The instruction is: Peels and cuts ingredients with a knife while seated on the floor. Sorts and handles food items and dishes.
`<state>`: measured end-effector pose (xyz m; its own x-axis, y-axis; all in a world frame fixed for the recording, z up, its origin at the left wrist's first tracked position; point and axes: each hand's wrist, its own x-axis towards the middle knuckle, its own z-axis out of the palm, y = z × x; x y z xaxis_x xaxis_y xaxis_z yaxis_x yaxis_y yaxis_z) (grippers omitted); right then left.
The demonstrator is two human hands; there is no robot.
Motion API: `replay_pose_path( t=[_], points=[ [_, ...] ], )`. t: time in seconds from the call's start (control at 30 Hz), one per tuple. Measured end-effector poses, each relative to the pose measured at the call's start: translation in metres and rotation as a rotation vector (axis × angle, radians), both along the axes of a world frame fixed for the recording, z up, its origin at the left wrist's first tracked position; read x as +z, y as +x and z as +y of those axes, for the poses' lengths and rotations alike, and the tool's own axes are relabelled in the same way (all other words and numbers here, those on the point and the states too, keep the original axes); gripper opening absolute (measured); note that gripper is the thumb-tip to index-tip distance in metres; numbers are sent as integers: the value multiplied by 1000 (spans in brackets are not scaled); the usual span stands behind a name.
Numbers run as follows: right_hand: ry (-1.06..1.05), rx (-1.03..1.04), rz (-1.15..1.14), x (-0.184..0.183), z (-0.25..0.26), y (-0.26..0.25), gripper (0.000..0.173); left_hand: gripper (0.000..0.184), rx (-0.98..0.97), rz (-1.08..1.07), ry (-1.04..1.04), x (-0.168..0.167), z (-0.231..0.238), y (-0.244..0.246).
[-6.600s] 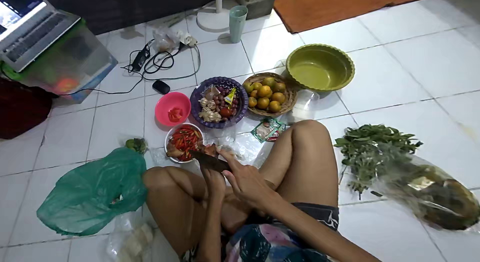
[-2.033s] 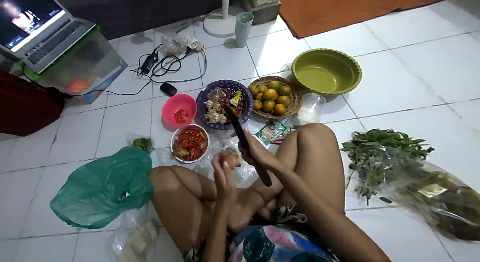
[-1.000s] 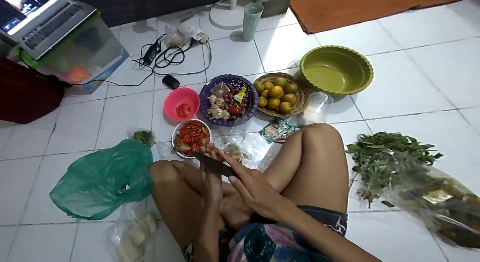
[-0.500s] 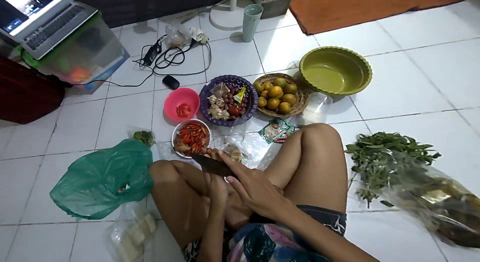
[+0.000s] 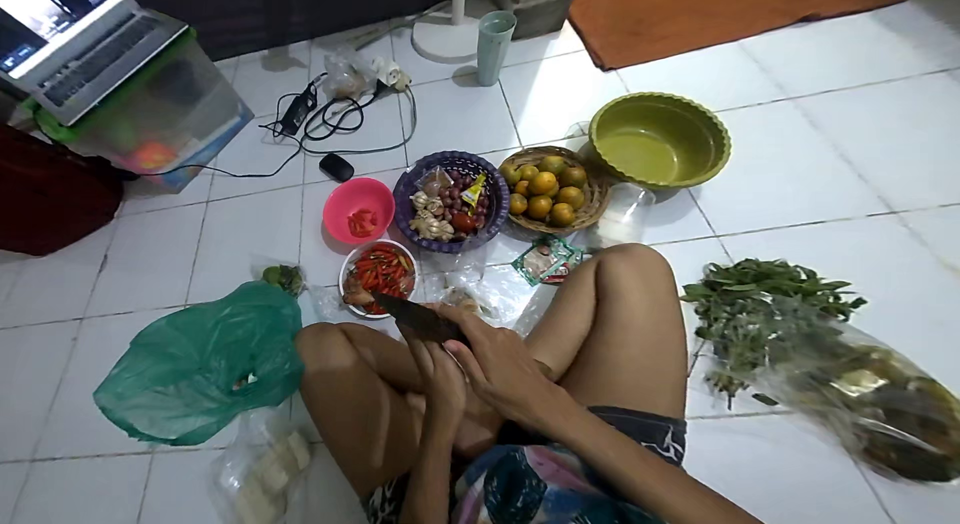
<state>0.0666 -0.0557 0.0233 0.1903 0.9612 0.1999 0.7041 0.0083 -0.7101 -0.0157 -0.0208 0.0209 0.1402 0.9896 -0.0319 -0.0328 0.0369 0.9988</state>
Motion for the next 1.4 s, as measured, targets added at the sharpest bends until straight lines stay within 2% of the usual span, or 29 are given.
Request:
replay_pose_path(
  t=[0.1,0.17,0.27,0.33,0.43,0.6,0.77,0.87,1.0,1.17,1.3,1.4],
  points=[
    [-43,35,184,3,2,6,51,44,-26,-11,126,-11,9,-1],
    [-122,60,438,2,6,13,46,45,-42,-25,161,-16,15,-1],
    [-247,71,937,1,11,23,40,36,-123,-165,-10,-18,20,-3],
    [-291,64,1057,-3,12,27,38,36,-190,-263,-174,-18,21,-3],
    [-317,45,1003,-7,13,30,36,38,-200,-304,-293,-18,21,-1],
    [-254,-51,665,-17,16,44,41,47,-261,-492,-443,-16,27,-9],
    [-316,-73,647,-29,20,60,42,60,-310,-687,-599,-15,36,-21],
    [-402,-68,676,-37,20,62,43,63,-331,-761,-636,-16,36,-23],
    [-523,-113,782,-46,20,64,45,62,-314,-736,-676,-17,38,-23],
    [-672,-176,951,-46,20,71,50,54,-171,-652,-738,-19,45,-22],
    [-658,-145,1043,-46,19,75,48,42,-84,-597,-738,-24,48,-22],
    [-630,-162,1120,-50,19,75,38,39,-69,-576,-747,-25,47,-23]
  ],
)
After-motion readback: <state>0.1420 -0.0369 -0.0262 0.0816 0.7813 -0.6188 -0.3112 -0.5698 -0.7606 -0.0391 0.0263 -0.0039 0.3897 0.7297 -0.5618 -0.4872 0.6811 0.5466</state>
